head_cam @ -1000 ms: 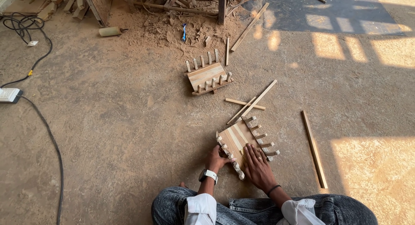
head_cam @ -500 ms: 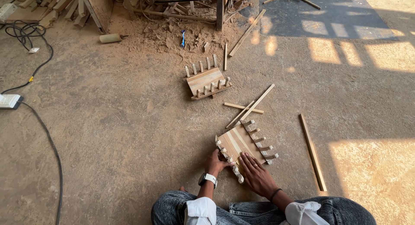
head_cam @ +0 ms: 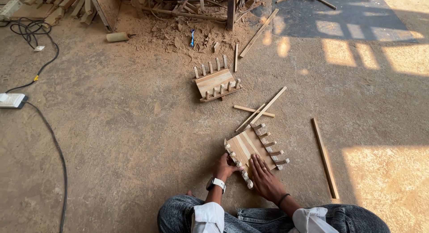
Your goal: The person sits on the workshop floor and sands the surface of a small wooden rack-like assembly with a sanding block, rubbing it back and forth. They fit and press wooden pegs into the assembly's edge holes, turn the piece over, and continue sanding the other side.
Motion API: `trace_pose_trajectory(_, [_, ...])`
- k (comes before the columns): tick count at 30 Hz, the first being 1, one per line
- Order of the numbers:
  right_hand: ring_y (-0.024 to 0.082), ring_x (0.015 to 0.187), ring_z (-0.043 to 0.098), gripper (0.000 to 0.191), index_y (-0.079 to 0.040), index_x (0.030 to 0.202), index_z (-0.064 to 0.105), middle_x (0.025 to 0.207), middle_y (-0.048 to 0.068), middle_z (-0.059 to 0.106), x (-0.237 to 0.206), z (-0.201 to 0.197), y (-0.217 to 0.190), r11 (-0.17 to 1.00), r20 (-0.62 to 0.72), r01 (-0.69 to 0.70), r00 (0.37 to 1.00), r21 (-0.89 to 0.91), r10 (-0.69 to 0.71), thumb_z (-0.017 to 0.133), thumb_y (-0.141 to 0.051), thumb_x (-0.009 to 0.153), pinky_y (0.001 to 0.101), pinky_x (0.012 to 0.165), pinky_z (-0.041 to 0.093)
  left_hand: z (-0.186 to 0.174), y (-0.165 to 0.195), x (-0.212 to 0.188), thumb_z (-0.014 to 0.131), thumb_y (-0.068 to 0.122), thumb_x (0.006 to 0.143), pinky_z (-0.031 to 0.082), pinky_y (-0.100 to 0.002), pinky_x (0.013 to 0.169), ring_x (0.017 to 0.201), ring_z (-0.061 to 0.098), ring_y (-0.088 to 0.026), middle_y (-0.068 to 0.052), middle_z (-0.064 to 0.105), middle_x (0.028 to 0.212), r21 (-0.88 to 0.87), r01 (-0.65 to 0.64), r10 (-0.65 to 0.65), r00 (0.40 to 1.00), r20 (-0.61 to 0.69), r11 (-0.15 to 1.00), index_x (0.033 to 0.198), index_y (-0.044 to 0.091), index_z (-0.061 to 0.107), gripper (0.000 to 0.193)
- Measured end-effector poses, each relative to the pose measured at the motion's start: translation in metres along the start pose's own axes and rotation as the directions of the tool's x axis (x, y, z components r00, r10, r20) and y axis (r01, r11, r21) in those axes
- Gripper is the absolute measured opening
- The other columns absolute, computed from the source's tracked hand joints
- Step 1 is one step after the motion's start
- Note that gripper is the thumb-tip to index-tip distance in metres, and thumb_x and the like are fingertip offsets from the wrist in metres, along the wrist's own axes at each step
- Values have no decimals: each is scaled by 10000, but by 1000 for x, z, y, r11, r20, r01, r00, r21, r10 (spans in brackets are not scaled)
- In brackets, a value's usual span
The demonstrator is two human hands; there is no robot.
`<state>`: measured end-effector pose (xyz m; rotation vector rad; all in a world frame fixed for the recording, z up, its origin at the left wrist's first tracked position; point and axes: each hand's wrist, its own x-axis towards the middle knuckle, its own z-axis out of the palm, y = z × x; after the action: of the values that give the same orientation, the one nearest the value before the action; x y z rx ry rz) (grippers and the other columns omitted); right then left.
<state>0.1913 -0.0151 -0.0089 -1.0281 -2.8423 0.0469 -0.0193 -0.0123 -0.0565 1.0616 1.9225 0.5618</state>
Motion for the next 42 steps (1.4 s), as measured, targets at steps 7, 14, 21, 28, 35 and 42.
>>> trace_pose_trajectory(7, [329, 1538, 85, 681, 48, 1571, 110, 1649, 242, 120, 1, 2, 5, 997, -49, -74, 996, -8, 73, 285, -341, 1039, 425, 1242, 92, 2, -2, 2, 1006, 521, 536, 452, -422, 1136, 1381, 518, -323, -199, 521, 1506, -2, 22, -22, 1000, 21, 1000, 1528, 44, 382, 1265])
trace_pose_trajectory(14, [335, 1548, 93, 665, 50, 1570, 119, 1657, 247, 123, -2, -1, 0, 991, -71, -116, 990, 59, 120, 281, -336, 1054, 418, 1250, 98, 2, -1, 1, 993, 443, 492, 516, -398, 1102, 1334, 583, -305, -213, 539, 1483, -185, 30, -23, 999, 40, 982, 1540, 27, 351, 1298])
trace_pose_trajectory(21, [341, 1549, 109, 668, 79, 1562, 135, 1654, 266, 138, 4, -3, 2, 1000, 38, -24, 999, -19, 25, 333, -312, 1057, 453, 1247, 111, 4, -2, 2, 955, 377, 487, 550, -391, 1062, 1307, 613, -307, -205, 551, 1491, -275, 23, -10, 999, 48, 961, 1550, 18, 356, 1272])
trace_pose_trajectory(28, [358, 1536, 87, 700, 77, 1558, 141, 1648, 263, 132, -5, -13, -1, 996, 67, -49, 997, 76, 44, 345, -339, 1034, 447, 1239, 107, 3, -3, 4, 1020, 427, 474, 466, -395, 1127, 1380, 522, -310, -223, 532, 1486, -187, -15, 17, 1000, 8, 982, 1526, -1, 360, 1314])
trace_pose_trajectory(35, [350, 1561, 56, 732, 69, 1579, 99, 1672, 257, 77, 62, -34, 9, 987, 113, -121, 988, 108, 109, 376, -336, 1036, 430, 1264, 98, 1, 3, 3, 914, 281, 694, 512, -423, 1073, 1416, 480, -321, -182, 429, 1562, -299, 74, -42, 993, 111, 951, 1538, 21, 329, 1059])
trace_pose_trajectory(42, [348, 1544, 61, 733, 66, 1566, 96, 1660, 265, 72, 82, -38, 4, 993, 167, -64, 985, 104, 46, 352, -370, 1035, 457, 1250, 99, 5, 3, 6, 721, 8, 833, 618, -459, 903, 1426, 433, -377, -179, 243, 1640, -774, 173, -16, 978, 207, 609, 1568, 32, 264, 866])
